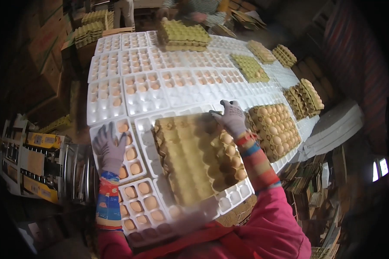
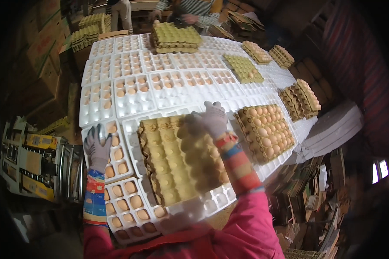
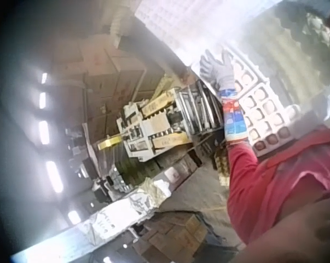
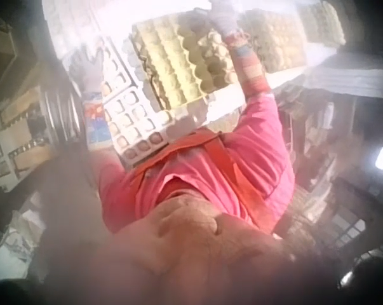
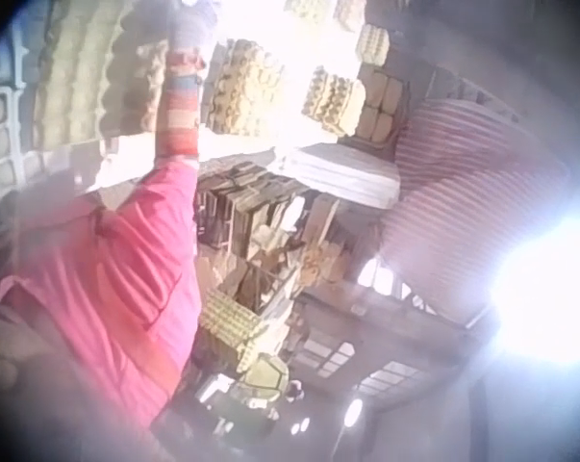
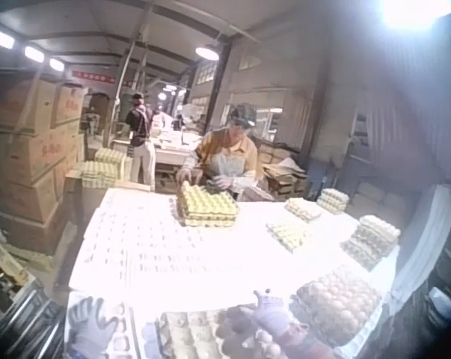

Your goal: The person places eggs into egg cartons on a table in an industrial warehouse setting.

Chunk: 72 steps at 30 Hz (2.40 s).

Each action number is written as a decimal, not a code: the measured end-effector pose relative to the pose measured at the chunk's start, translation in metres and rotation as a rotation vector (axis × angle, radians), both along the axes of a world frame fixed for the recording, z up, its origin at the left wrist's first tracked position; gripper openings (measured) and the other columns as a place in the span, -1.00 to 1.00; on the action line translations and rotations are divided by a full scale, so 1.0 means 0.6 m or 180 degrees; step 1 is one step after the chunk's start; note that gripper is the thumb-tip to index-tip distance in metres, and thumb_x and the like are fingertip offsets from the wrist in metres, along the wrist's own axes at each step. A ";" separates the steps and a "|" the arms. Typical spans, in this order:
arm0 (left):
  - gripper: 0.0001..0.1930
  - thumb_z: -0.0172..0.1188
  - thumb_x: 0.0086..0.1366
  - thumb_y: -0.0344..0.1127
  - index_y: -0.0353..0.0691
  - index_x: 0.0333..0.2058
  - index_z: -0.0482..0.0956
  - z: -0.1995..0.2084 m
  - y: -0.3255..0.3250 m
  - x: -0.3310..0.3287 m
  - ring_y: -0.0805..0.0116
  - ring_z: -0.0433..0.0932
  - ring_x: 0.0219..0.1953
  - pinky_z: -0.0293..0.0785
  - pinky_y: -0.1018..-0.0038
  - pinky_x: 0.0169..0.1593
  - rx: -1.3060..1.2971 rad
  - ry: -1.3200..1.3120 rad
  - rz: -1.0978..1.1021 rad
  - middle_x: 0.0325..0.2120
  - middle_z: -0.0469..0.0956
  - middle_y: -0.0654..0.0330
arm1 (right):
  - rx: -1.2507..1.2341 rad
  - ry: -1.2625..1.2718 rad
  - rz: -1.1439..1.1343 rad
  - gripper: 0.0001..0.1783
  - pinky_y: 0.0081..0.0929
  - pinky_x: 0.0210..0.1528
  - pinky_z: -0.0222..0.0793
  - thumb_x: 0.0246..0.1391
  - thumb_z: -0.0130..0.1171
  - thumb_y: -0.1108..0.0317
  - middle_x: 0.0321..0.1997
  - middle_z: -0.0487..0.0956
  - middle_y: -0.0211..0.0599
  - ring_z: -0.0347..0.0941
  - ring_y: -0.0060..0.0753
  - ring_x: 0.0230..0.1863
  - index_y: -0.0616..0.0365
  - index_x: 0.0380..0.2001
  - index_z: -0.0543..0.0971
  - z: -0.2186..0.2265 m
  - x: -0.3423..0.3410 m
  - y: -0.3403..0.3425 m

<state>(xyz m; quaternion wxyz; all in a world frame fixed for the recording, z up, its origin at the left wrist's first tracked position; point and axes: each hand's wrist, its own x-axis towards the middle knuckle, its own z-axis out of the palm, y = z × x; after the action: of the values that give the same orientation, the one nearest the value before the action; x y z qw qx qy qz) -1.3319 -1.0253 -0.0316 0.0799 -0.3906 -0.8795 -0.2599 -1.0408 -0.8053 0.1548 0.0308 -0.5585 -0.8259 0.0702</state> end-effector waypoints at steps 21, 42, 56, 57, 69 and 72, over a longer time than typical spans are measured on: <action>-0.58 0.25 0.10 -0.15 -0.23 -0.08 0.60 0.194 0.338 0.385 0.21 0.62 -0.20 0.56 0.29 -0.13 0.0004 -0.1884 -0.2021 -0.28 0.63 0.10 | -0.0867 0.0821 0.1768 -0.59 -0.34 -0.08 0.46 -0.03 0.18 0.21 -0.14 0.62 -0.25 0.59 -0.18 -0.16 -0.10 -0.04 0.58 -0.067 0.257 0.057; -0.42 0.13 0.20 -0.28 -0.15 0.22 0.32 0.221 0.114 0.533 0.29 0.59 -0.11 0.52 0.39 -0.23 0.0020 -0.3076 -0.2361 0.00 0.52 0.10 | -0.1530 0.2232 0.2307 -0.57 -0.30 0.00 0.45 0.03 0.23 0.18 -0.11 0.62 -0.17 0.59 -0.22 -0.15 -0.02 0.00 0.59 -0.057 0.290 0.072; -0.71 0.23 0.16 -0.14 0.00 -0.12 0.56 0.256 0.133 0.662 0.19 0.36 -0.07 0.46 0.31 -0.17 -0.2258 0.0687 -0.2341 0.02 0.33 0.11 | -0.2900 0.2589 0.0746 -0.65 -0.59 -0.53 0.41 -0.01 0.38 0.22 -0.44 0.57 -0.44 0.42 -0.61 -0.57 0.13 -0.16 0.64 -0.055 0.258 0.110; -0.69 0.24 0.16 -0.12 -0.01 -0.12 0.57 0.254 0.123 0.650 0.20 0.35 -0.04 0.46 0.30 -0.15 -0.2170 0.0567 -0.2391 0.02 0.33 0.11 | -0.3134 0.2800 0.0723 -0.66 -0.58 -0.52 0.41 0.01 0.36 0.22 -0.43 0.57 -0.44 0.43 -0.60 -0.55 0.13 -0.15 0.64 -0.039 0.241 0.096; -0.39 0.49 -0.10 -0.06 -0.01 -0.03 0.53 0.113 -0.084 0.074 0.11 0.48 -0.03 0.51 0.29 -0.02 0.0830 -0.1309 0.0877 -0.02 0.37 0.07 | -0.1617 0.1787 0.2777 -0.44 -0.42 -0.14 0.50 -0.07 0.35 0.03 -0.16 0.61 -0.22 0.55 -0.24 -0.23 0.12 -0.03 0.60 -0.054 -0.126 -0.058; -0.38 0.41 -0.01 0.02 0.07 0.05 0.48 0.092 -0.052 -0.045 0.11 0.47 0.02 0.49 0.24 0.00 -0.0256 -0.0995 0.1204 0.03 0.32 0.07 | -0.0966 0.1246 0.2825 -0.39 -0.23 0.02 0.43 -0.20 0.35 -0.13 -0.11 0.56 -0.16 0.50 -0.07 -0.05 -0.02 -0.09 0.61 -0.108 -0.278 -0.117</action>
<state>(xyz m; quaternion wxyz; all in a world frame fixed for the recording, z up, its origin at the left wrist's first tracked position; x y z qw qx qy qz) -1.3592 -1.0566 0.0234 -0.0255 -0.1769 -0.9483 -0.2624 -1.2076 -0.8754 0.0899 0.0708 -0.1284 -0.9429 0.2990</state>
